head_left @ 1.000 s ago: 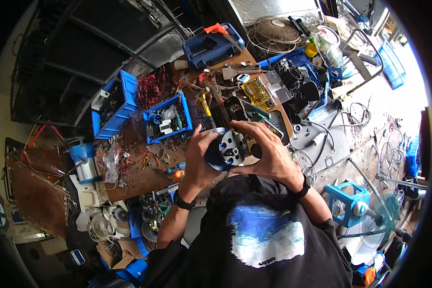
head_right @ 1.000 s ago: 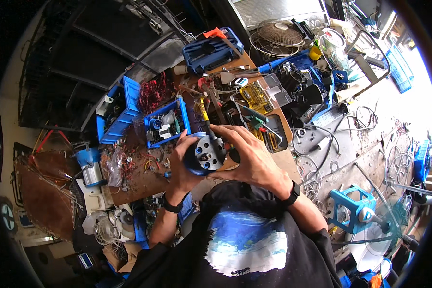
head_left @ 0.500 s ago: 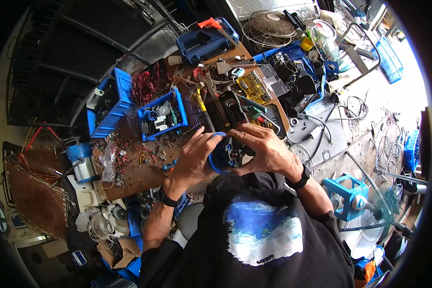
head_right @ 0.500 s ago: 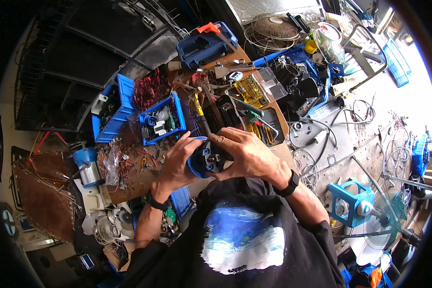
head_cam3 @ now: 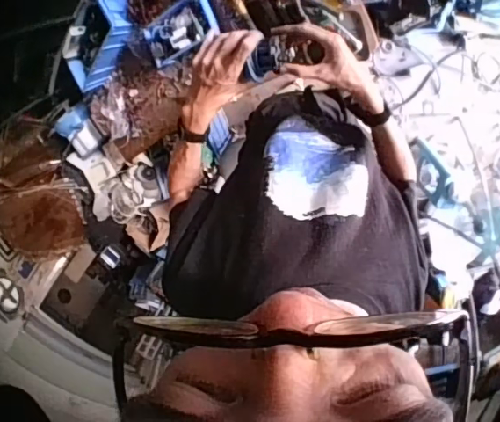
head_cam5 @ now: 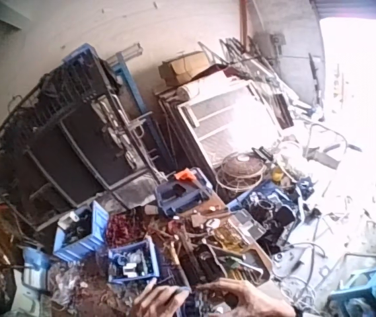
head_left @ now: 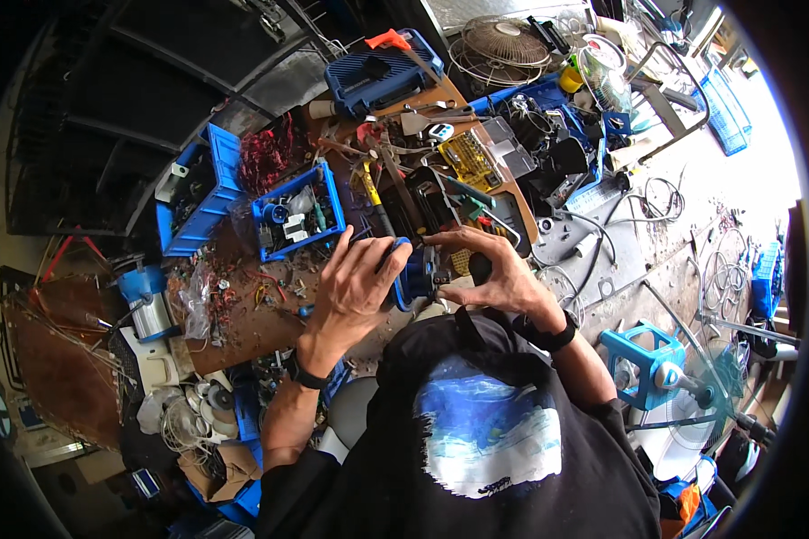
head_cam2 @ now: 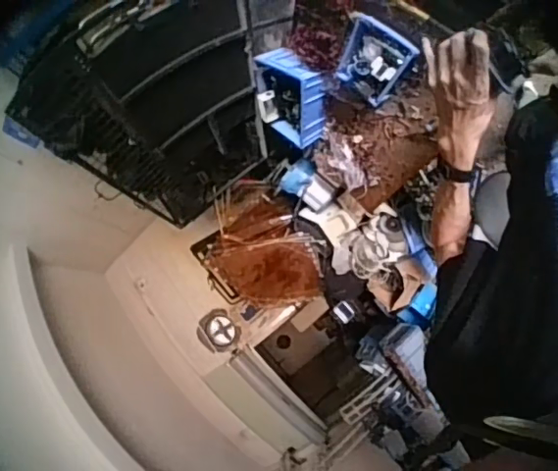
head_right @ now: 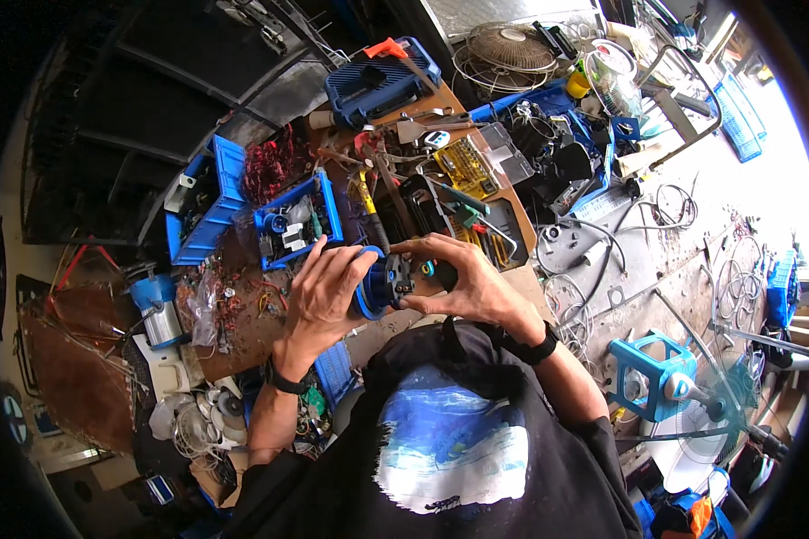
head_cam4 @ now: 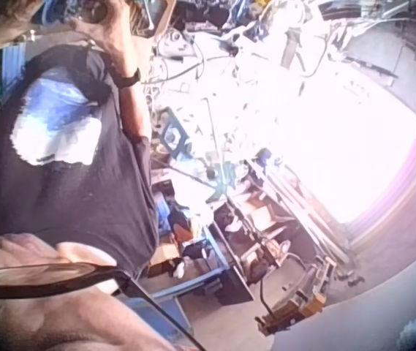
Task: The person holds a blue cylindrical electrical component and uses a green-handled screwdriver to tighten screws on its side. The person rotates the component to access different screws and continues the tightening process throughout the clip.
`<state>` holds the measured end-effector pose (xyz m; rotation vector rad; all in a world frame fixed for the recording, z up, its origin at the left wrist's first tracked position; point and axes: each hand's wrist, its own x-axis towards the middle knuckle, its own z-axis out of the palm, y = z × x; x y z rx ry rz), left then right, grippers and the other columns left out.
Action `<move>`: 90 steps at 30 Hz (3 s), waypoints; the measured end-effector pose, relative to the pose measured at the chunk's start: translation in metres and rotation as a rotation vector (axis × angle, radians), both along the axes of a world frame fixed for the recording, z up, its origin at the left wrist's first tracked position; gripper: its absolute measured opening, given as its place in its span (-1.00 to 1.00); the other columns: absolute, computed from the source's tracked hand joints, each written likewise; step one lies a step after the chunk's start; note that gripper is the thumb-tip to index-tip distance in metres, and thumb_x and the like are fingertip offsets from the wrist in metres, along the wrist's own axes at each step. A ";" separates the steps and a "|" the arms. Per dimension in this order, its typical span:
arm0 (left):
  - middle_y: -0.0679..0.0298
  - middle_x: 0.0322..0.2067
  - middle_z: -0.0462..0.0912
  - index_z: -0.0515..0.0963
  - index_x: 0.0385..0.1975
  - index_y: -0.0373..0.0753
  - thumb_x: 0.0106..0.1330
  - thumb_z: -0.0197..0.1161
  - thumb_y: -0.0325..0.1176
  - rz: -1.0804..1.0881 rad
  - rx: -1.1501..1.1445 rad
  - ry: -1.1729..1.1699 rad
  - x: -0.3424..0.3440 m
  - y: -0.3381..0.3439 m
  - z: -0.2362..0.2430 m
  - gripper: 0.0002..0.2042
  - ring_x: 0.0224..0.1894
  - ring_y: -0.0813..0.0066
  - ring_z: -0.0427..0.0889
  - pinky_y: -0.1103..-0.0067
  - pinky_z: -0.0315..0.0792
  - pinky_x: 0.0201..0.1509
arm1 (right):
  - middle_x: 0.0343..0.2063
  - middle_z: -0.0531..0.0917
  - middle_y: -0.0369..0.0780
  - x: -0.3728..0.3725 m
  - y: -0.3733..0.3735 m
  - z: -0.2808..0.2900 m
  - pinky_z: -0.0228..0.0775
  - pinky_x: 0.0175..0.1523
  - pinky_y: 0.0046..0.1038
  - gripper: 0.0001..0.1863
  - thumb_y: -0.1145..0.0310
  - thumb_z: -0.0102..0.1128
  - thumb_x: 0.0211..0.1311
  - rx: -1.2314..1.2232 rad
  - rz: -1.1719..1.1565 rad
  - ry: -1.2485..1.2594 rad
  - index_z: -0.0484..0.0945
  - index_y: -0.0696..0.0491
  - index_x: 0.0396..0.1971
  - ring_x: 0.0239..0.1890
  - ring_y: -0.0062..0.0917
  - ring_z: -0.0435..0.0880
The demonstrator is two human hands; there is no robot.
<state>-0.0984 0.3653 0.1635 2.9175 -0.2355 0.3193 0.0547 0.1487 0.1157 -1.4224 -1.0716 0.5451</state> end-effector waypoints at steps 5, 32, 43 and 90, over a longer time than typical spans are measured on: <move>0.22 0.09 0.63 0.46 0.34 -0.06 -0.03 0.51 -0.55 0.004 0.010 -0.016 0.002 -0.002 -0.006 -0.21 0.11 0.15 0.67 -0.06 0.37 0.52 | -0.02 0.76 -0.16 -0.001 -0.003 -0.002 0.59 0.18 -0.30 -0.33 0.39 0.62 0.09 -0.016 -0.025 0.006 0.66 0.10 0.27 -0.03 -0.39 0.75; -0.01 0.13 0.56 0.44 0.33 -0.18 -0.08 0.76 -0.36 0.267 -0.213 -0.186 -0.008 -0.019 -0.033 -0.13 0.16 -0.08 0.63 0.19 0.60 0.21 | -0.11 0.79 -0.24 -0.008 0.006 0.008 0.56 0.18 -0.44 -0.75 0.47 0.49 0.30 -0.032 -0.109 0.204 0.79 0.12 -0.04 0.00 -0.54 0.74; -0.01 0.17 0.53 0.37 0.40 -0.19 -0.07 0.76 -0.42 0.282 -0.241 -0.224 -0.007 -0.021 -0.031 -0.06 0.19 -0.06 0.61 0.19 0.55 0.27 | -0.09 0.79 -0.24 -0.011 0.005 0.010 0.58 0.13 -0.45 -0.71 0.46 0.50 0.32 0.024 -0.098 0.197 0.77 0.11 0.02 -0.05 -0.57 0.73; 0.12 0.03 0.66 0.73 0.01 -0.20 0.25 0.56 -0.41 0.368 -0.656 -0.145 0.003 -0.044 -0.008 -0.68 0.05 0.17 0.70 0.34 0.61 0.13 | -0.37 0.67 -0.40 0.017 0.022 -0.071 0.27 -0.62 -0.71 -0.76 0.15 0.11 0.68 -0.025 -0.249 1.261 0.63 -0.01 -0.11 -0.50 -0.74 0.61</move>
